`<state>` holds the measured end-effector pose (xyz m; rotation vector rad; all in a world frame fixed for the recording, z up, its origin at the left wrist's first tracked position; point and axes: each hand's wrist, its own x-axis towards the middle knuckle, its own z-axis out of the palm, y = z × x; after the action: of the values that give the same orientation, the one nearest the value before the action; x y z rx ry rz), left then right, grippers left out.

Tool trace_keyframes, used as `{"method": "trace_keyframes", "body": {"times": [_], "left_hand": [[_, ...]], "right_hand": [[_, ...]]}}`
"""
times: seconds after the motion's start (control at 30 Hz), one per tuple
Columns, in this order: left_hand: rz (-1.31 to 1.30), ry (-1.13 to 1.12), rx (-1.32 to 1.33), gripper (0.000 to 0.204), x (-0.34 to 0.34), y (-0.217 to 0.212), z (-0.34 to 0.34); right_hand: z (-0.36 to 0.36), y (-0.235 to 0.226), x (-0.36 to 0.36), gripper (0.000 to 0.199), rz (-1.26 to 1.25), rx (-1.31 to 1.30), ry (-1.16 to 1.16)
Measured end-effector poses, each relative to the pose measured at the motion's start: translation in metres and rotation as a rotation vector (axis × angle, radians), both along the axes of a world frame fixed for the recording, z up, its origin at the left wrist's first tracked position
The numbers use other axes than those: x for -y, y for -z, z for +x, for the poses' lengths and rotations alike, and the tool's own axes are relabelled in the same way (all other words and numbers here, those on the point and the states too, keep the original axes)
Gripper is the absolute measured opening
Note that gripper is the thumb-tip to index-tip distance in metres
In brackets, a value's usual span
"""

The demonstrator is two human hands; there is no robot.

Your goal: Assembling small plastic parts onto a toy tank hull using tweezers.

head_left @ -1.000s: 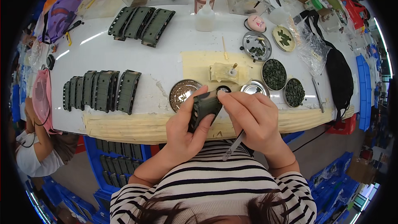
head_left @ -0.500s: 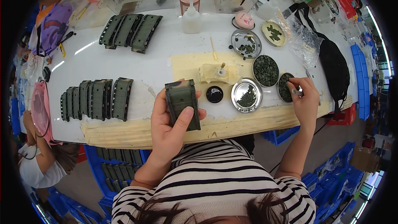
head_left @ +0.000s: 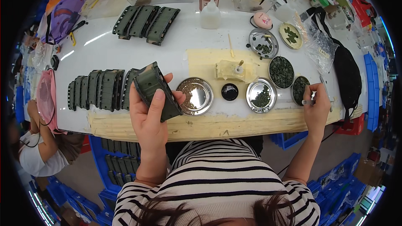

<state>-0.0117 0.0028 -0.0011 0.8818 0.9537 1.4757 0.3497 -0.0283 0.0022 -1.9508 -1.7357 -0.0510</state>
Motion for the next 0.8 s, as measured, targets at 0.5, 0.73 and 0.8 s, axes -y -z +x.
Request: {"method": "trace_keyframes", "body": {"times": [0.5,0.73,0.8], "left_hand": [[0.004,0.228,-0.005,0.068,0.007,-0.010,0.034],[-0.070,0.482,0.076,0.037,0.014,-0.006,0.041],[-0.082,0.473,0.124,0.026,0.015,-0.006,0.044]], "right_hand": [[-0.055,-0.017,-0.016,0.019,0.274,-0.569,-0.340],[-0.137,-0.035,-0.026,0.020,0.079,-0.703,-0.587],[-0.147,-0.035,-0.028,0.020,0.055,-0.713,-0.642]]}}
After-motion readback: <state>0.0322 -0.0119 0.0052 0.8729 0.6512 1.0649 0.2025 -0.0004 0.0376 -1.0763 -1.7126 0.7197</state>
